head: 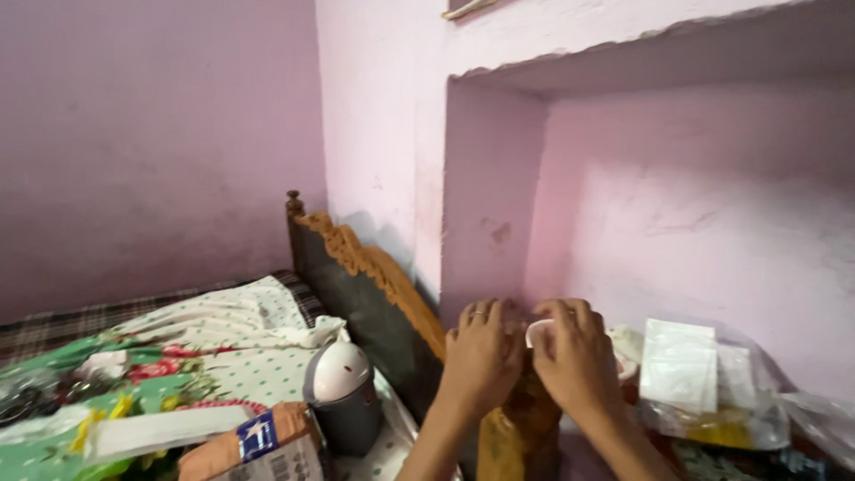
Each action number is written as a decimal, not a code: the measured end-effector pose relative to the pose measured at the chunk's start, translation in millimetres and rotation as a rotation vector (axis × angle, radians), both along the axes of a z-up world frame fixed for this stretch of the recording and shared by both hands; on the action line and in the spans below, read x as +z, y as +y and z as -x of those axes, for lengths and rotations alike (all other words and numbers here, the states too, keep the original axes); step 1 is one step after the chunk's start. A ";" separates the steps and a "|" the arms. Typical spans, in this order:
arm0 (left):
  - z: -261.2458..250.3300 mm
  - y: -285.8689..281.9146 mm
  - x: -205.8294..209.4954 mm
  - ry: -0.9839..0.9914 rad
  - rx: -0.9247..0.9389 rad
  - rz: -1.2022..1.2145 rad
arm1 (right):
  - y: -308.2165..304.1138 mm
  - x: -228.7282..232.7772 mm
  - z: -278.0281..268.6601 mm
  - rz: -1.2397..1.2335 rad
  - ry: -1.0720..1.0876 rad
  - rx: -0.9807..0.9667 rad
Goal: The person clears a cluttered bedside surface by moving various items onto the bed, then wipes the surface with a cloth. Items handled include a pink container, a white box, a book, a small bottle, a lighter, a cloth, and a bowl. The person finishes by wiping the surface with a dark cloth.
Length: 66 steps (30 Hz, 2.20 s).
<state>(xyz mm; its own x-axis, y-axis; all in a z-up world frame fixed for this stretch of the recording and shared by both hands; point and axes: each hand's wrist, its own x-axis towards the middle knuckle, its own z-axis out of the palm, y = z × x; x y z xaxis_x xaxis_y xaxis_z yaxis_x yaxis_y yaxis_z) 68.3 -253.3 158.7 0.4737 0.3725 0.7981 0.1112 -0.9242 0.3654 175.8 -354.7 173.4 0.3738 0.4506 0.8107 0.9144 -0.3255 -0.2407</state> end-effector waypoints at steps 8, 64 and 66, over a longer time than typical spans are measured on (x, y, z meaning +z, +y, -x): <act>-37.1 -26.9 -0.7 0.139 -0.112 0.297 | -41.5 -52.3 -68.7 0.092 0.071 -0.117; 275.5 218.6 -250.7 -1.348 -0.462 1.627 | 172.4 -56.7 279.7 0.334 0.374 1.012; 309.0 215.8 -273.3 -1.408 -0.548 1.441 | 178.1 -76.6 311.8 0.337 0.353 1.053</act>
<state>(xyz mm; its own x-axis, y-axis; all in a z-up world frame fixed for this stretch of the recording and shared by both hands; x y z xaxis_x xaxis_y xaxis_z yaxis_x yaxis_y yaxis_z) -240.6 -37.5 -114.7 0.1950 0.9803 -0.0314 -0.9448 0.1964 0.2621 -136.0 -176.6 96.8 -0.1331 0.8462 0.5160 0.6702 0.4604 -0.5821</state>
